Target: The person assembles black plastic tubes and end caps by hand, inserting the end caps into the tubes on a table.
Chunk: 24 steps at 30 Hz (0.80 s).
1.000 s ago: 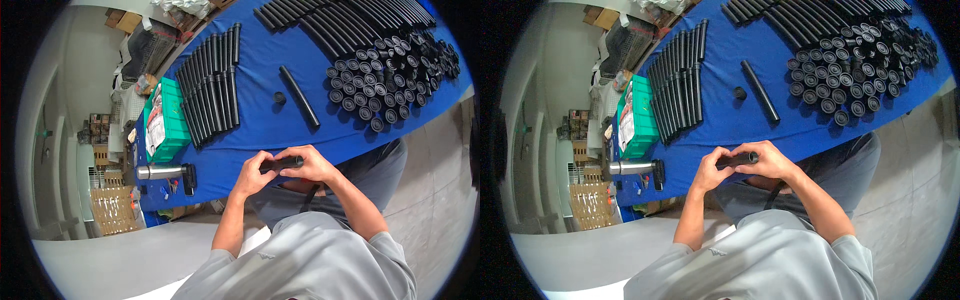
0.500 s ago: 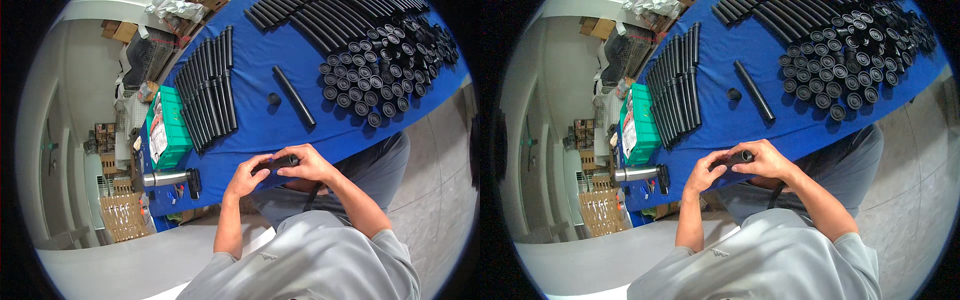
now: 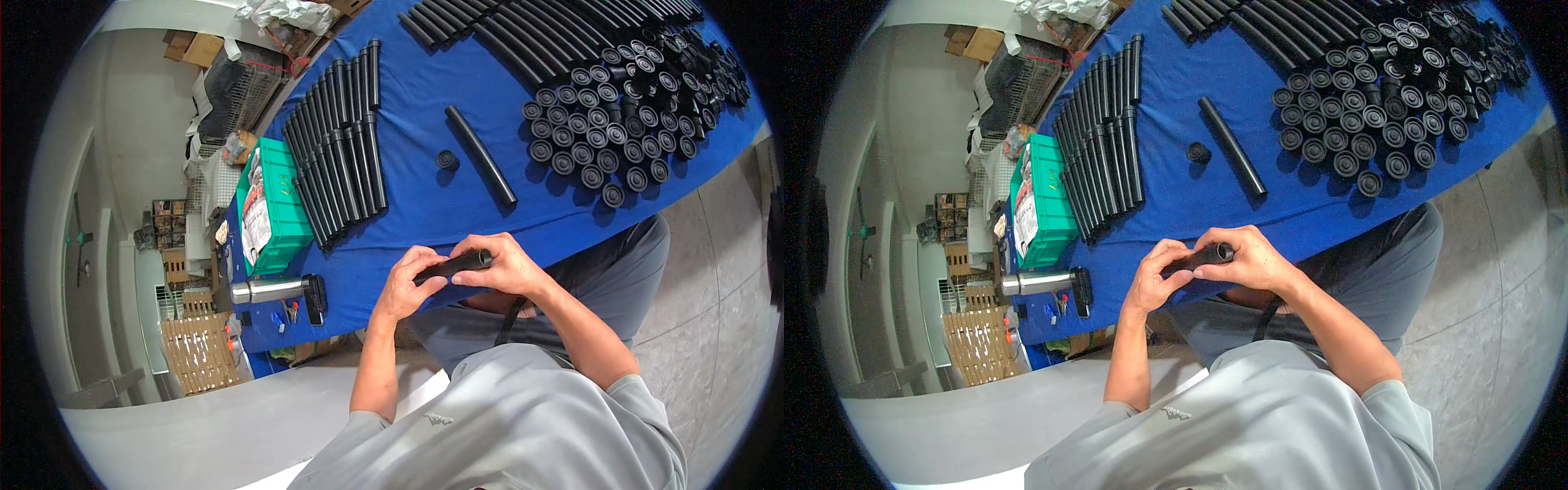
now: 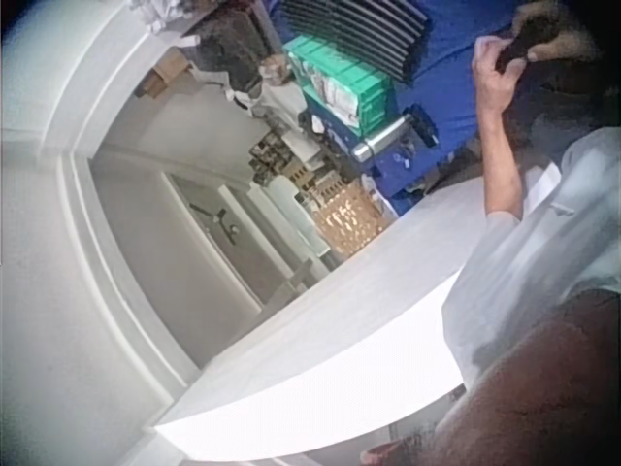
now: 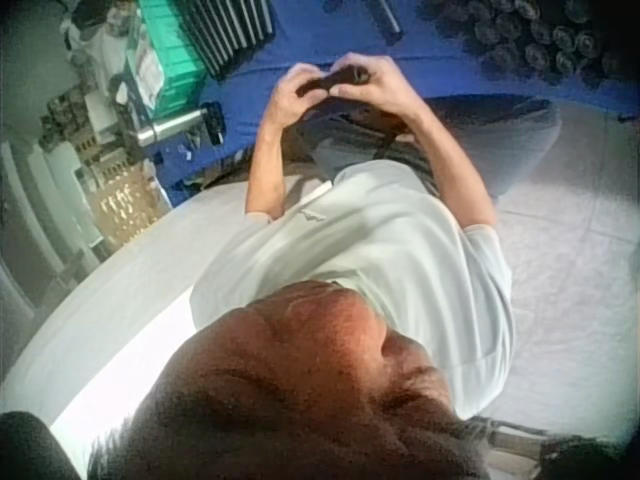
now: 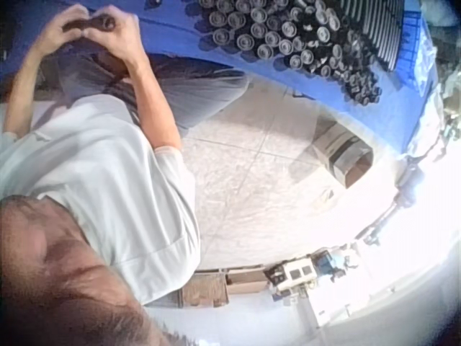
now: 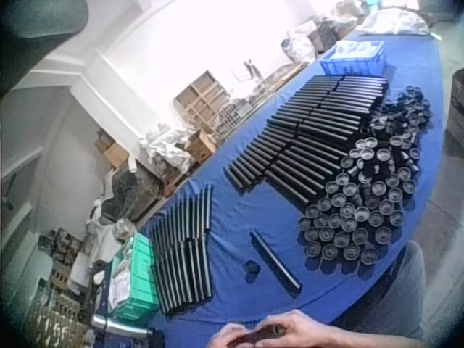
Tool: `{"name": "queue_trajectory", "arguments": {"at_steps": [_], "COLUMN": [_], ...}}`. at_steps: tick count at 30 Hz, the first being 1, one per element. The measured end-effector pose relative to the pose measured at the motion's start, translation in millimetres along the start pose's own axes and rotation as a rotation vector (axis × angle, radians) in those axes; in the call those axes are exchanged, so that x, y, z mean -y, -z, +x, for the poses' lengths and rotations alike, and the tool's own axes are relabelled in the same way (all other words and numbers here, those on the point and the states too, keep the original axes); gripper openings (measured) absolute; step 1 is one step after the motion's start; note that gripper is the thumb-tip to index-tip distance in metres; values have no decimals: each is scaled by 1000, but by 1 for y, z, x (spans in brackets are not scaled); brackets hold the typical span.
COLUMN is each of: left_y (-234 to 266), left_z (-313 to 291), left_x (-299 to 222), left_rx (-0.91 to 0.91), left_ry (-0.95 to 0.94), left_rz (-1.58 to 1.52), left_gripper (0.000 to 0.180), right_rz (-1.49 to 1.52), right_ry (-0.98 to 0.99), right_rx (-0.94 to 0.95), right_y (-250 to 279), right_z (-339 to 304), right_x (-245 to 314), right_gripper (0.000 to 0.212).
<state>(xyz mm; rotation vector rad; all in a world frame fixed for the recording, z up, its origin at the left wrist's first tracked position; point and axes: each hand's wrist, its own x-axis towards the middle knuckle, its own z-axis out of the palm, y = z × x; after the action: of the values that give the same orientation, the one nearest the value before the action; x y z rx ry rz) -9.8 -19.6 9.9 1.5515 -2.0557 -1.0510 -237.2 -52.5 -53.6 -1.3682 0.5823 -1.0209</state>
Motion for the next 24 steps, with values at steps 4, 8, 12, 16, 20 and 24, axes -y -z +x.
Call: {"name": "queue_trajectory", "arguments": {"at_steps": [4, 8, 12, 16, 20, 24], "left_y": [3, 1, -4, -8, -28, -39], "left_z": [0, 0, -3, 3, -9, -9], "left_x": [3, 7, 10, -5, 3, 3], "left_rx": [58, 50, -20, -30, -262, -476], "left_ry": [-48, 37, 90, -2, 99, 55], "left_rz": [47, -92, -175, 69, -768, -1396], "left_gripper": [38, 39, 40, 39, 32, 29], "right_rz": [43, 65, 49, 33, -117, -266], "right_ry": [3, -18, -46, -88, 59, 155], "right_rx": [13, 0, -2, -38, 0, 82], "right_y": [0, 1, 2, -2, -4, -2], "right_z": [-1, -1, 0, 0, 1, 2], "right_x": [0, 1, 1, -3, -4, 4], "right_gripper": [37, 38, 38, 43, 64, 57]}}
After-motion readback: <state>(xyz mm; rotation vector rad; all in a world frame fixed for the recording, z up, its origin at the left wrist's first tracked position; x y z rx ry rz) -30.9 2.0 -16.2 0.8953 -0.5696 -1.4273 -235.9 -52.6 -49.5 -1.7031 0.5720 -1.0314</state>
